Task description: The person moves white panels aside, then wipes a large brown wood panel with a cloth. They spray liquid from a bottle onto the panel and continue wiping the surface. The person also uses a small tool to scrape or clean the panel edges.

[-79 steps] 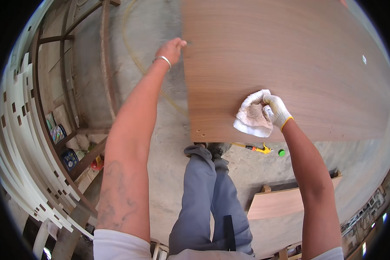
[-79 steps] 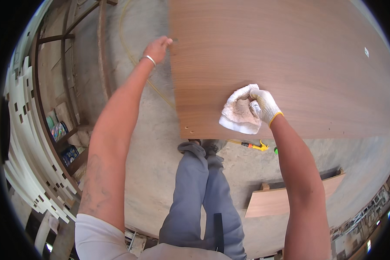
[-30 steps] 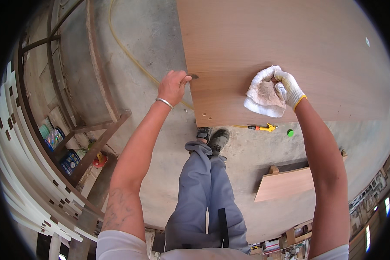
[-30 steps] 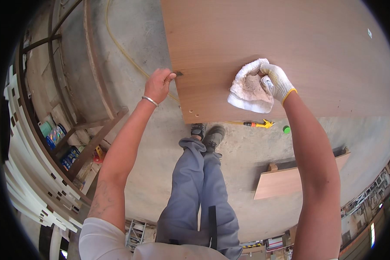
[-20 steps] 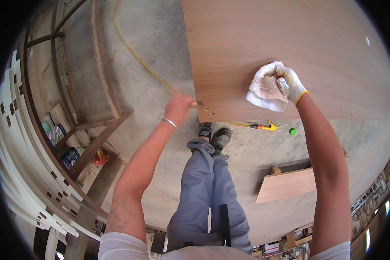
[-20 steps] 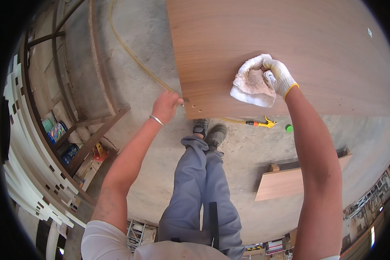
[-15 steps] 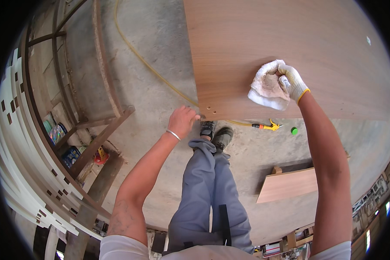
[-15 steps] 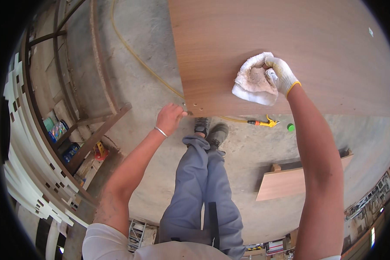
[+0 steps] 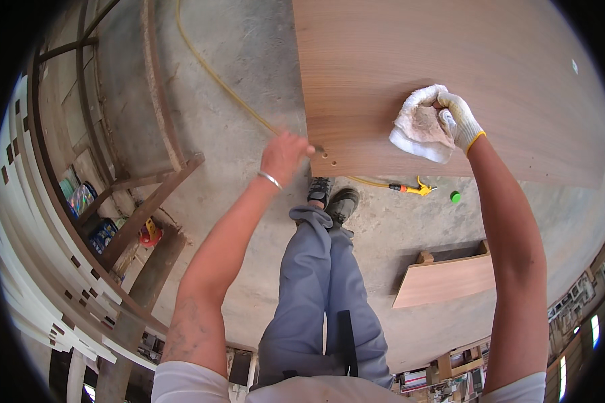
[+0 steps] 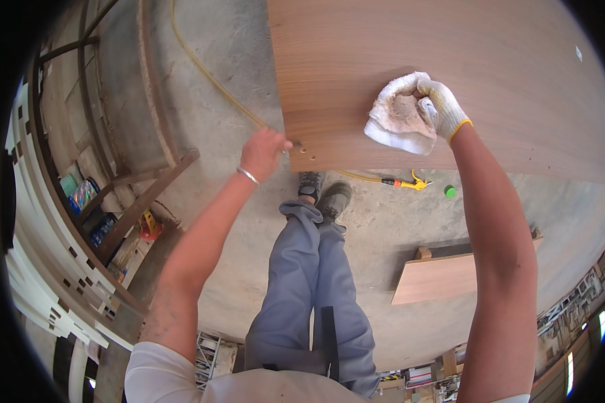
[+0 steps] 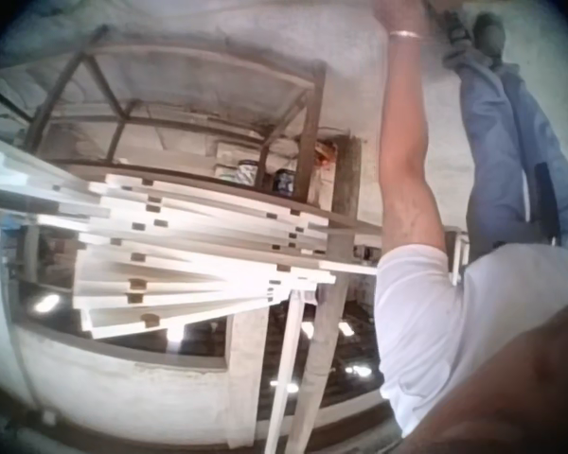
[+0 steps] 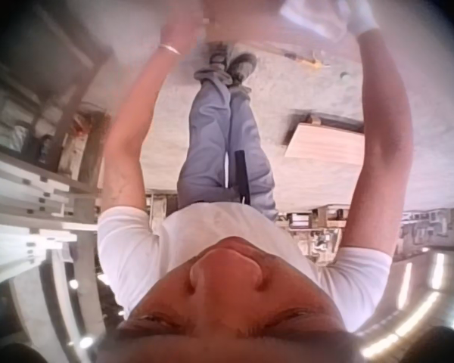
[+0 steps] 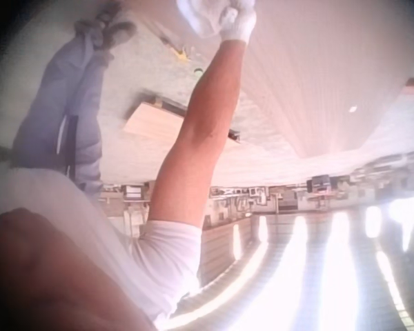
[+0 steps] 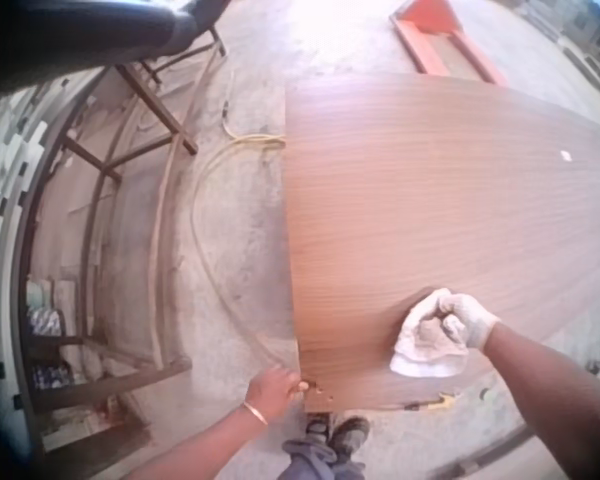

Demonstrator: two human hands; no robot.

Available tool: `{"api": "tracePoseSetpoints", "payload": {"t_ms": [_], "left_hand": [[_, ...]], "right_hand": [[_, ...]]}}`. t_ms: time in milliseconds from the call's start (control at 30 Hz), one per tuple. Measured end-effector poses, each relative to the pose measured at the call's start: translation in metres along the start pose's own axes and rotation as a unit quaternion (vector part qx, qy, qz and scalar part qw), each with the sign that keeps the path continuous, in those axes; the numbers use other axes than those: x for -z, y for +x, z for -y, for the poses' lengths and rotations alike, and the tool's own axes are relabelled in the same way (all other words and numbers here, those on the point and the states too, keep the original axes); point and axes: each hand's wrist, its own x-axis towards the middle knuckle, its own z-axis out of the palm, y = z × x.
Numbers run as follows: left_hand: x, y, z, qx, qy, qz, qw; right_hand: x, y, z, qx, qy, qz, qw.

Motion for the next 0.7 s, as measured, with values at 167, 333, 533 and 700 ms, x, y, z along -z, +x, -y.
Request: {"api": "tracePoseSetpoints", "payload": {"t_ms": [167,333,533,700], "left_hand": [[-0.016,-0.057,-0.020,0.015,-0.017,0.078,0.997],[-0.026,-0.080,-0.013,0.054,-0.071,0.050,0.995],[-0.011,-0.050,-0.025,0.122,-0.121,-0.034,0.985],[-0.022,-0.042,-0.030,0.130,-0.098,-0.052,0.985]], "right_hand": [[0.008,0.002,-0.002,0.025,-0.041,0.027,0.998],[0.016,0.015,0.002,0.005,-0.022,0.035,0.999],[0.003,0.005,-0.002,0.004,0.000,0.015,1.000],[0.010,0.001,0.002,-0.017,-0.007,0.036,0.999]]}}
